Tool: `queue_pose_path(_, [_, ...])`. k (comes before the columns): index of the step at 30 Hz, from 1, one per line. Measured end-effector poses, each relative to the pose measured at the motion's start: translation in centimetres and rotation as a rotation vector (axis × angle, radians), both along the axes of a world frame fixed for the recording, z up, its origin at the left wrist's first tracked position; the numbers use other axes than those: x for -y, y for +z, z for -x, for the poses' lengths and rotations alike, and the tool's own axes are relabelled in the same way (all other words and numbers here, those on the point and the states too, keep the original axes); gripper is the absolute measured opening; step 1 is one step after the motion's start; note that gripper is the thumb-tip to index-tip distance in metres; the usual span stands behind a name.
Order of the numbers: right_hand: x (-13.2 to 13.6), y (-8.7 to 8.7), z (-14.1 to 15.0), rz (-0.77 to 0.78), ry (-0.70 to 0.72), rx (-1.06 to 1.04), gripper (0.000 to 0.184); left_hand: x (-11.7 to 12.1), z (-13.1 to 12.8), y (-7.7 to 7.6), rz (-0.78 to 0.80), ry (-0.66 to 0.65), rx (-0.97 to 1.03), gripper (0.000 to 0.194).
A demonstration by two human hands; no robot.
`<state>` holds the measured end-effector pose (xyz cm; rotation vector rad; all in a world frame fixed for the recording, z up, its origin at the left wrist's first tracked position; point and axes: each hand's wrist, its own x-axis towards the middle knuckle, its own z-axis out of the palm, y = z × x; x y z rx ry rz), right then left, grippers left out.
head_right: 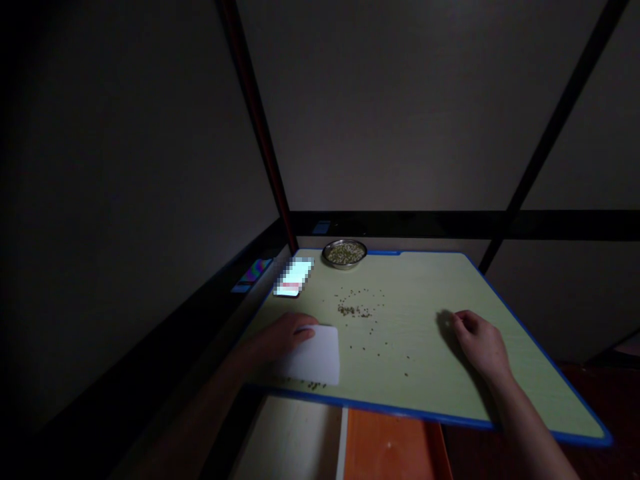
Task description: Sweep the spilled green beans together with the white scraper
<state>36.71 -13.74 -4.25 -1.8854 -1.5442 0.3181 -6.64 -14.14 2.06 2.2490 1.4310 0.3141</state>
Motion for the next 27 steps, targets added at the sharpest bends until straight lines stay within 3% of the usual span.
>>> queue_pose_path(13, [-0.1, -0.2, -0.1, -0.029, 0.0, 0.014, 0.045, 1.2, 0.1, 0.0, 0.015, -0.029, -0.002, 0.032])
queue_pose_path(27, [-0.3, -0.5, -0.5, -0.003, -0.002, 0.015, 0.044, 1.9, -0.4, 1.2, 0.018, 0.002, -0.025, 0.032])
